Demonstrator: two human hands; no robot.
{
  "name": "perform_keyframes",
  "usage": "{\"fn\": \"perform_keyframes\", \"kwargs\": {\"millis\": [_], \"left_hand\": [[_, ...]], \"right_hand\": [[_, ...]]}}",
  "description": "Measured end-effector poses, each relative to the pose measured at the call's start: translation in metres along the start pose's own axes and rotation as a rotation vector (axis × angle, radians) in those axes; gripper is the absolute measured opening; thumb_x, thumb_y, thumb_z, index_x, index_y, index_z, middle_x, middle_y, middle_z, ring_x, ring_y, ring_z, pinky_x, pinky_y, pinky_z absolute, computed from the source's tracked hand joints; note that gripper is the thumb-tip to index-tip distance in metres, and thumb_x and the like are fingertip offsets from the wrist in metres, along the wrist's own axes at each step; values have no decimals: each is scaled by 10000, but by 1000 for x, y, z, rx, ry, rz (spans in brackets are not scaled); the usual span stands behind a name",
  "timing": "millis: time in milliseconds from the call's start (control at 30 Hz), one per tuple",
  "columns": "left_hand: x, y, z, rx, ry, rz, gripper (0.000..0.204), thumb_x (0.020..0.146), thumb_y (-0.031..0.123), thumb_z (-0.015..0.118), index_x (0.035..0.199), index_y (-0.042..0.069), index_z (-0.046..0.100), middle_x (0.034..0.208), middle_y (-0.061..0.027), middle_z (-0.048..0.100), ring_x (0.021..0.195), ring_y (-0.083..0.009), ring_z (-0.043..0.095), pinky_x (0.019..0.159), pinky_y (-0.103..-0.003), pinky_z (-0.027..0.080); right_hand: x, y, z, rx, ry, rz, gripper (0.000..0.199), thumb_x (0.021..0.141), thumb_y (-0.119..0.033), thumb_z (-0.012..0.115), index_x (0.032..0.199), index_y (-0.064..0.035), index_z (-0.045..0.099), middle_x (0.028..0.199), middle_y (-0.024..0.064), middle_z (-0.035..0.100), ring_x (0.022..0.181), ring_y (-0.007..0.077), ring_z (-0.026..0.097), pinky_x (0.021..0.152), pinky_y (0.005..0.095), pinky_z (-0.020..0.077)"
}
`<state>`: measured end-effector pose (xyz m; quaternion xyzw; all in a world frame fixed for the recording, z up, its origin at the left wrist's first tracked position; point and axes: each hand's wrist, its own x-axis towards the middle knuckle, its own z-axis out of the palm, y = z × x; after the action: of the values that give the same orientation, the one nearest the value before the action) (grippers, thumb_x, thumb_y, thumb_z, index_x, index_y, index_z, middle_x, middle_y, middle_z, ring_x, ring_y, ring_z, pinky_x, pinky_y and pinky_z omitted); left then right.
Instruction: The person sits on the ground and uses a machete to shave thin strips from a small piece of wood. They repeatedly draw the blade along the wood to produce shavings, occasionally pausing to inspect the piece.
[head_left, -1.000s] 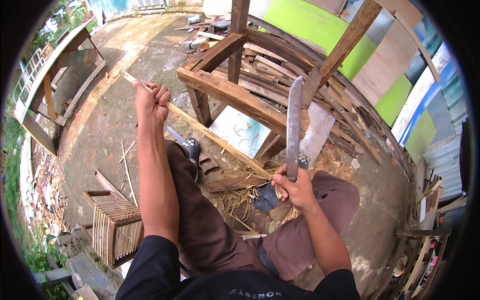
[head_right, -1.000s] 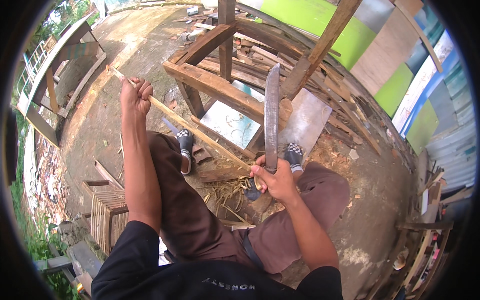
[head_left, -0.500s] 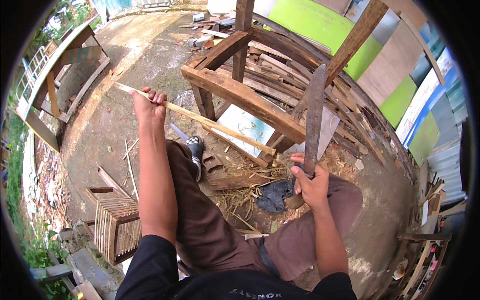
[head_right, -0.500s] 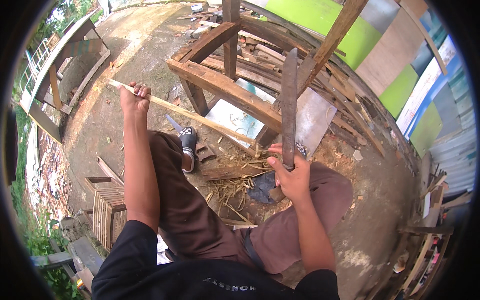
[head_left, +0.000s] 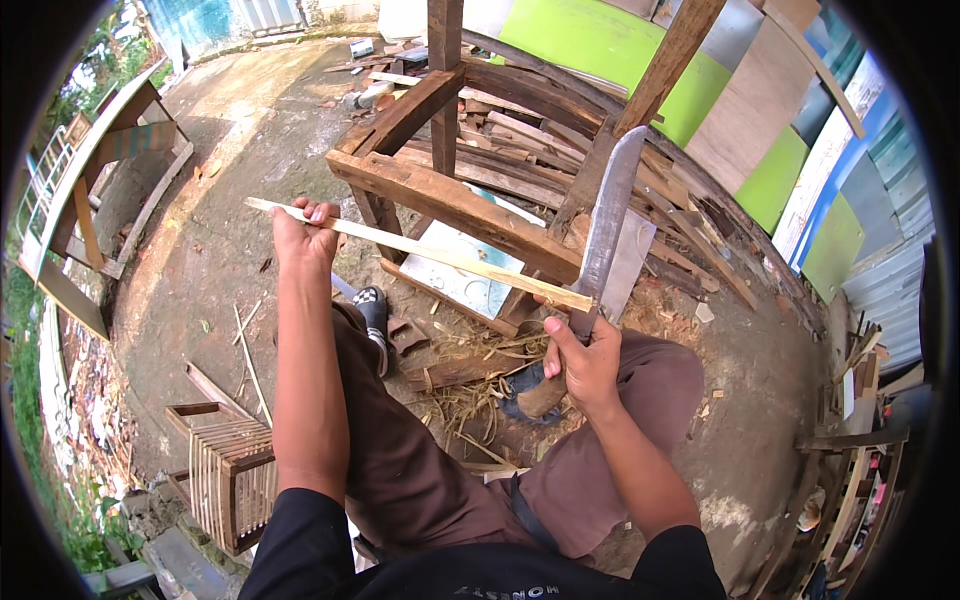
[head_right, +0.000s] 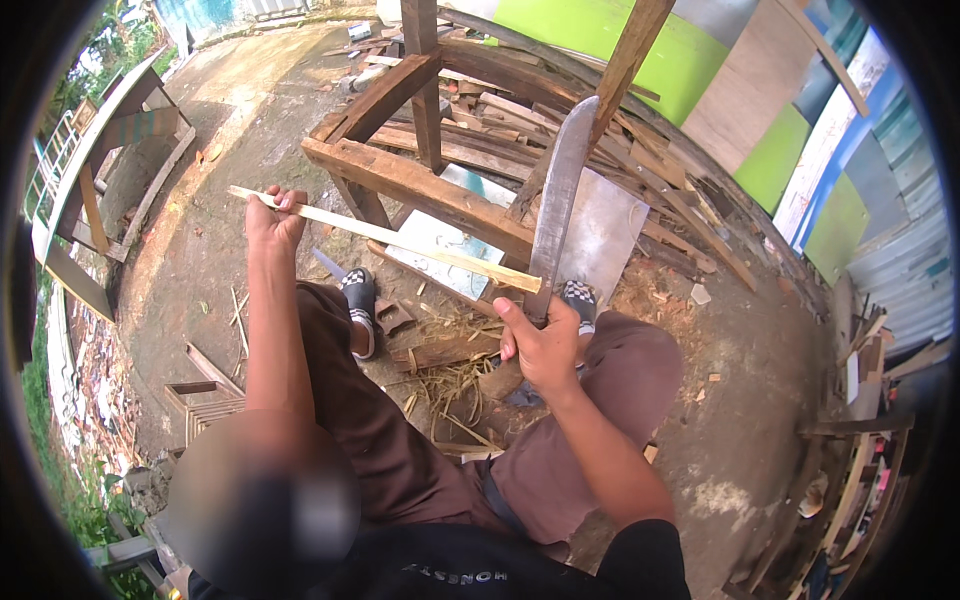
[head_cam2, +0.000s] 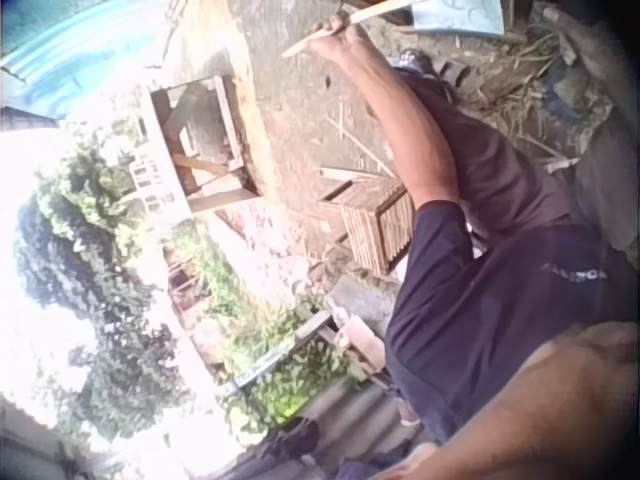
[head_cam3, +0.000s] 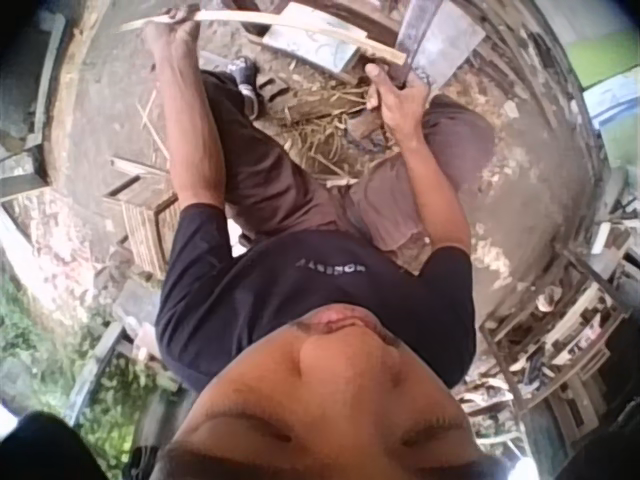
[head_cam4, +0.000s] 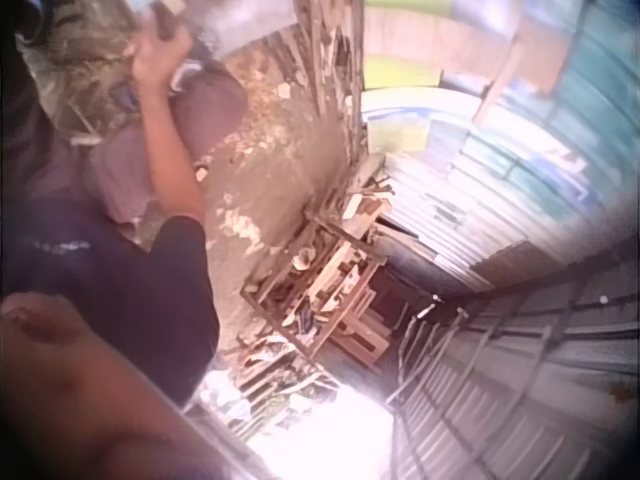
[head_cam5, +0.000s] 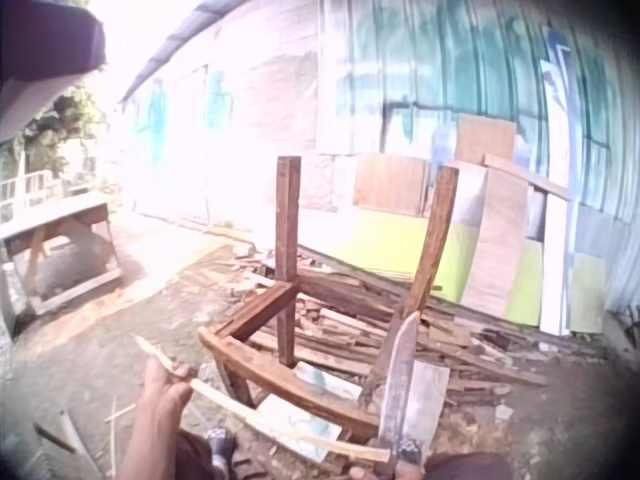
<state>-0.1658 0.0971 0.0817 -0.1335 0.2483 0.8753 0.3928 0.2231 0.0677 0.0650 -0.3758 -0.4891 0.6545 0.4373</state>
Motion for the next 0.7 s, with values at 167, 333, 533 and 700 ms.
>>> {"fn": "perform_keyframes", "kwargs": {"millis": [167, 333, 533, 700], "left_hand": [[-1, -12, 0, -25, -1, -25, 479, 1065, 504, 304, 986, 37, 378, 740, -44, 334, 567, -133, 318, 434, -261, 323], [-6, -17, 5, -6, 33, -53, 549, 1048, 564, 274, 925, 42, 391, 646, -26, 324, 510, -131, 289, 420, -261, 319], [-3, -11, 1, -79, 13, 60, 572, 1040, 581, 271, 907, 40, 399, 620, -23, 321, 483, -128, 268, 409, -267, 301], [-2, -4, 1, -133, 28, 173, 604, 1030, 605, 274, 912, 34, 431, 613, -9, 320, 469, -120, 250, 380, -248, 252]], "right_hand": [[0, -4, 4, 96, -12, -72, 216, 970, -102, 632, 1069, 89, 603, 1007, 166, 680, 479, 99, 494, 443, 258, 463], [-2, -12, 8, 149, 2, -68, 193, 983, -108, 615, 1041, 76, 607, 752, 109, 621, 453, 102, 471, 425, 267, 448], [-1, -12, -1, 135, -38, 2, 163, 985, -115, 606, 935, 39, 592, 563, 47, 507, 425, 98, 453, 405, 253, 416], [-1, -12, -7, 149, -60, 54, 156, 972, -106, 617, 936, 41, 580, 641, 57, 535, 452, 94, 466, 427, 259, 430]]}}
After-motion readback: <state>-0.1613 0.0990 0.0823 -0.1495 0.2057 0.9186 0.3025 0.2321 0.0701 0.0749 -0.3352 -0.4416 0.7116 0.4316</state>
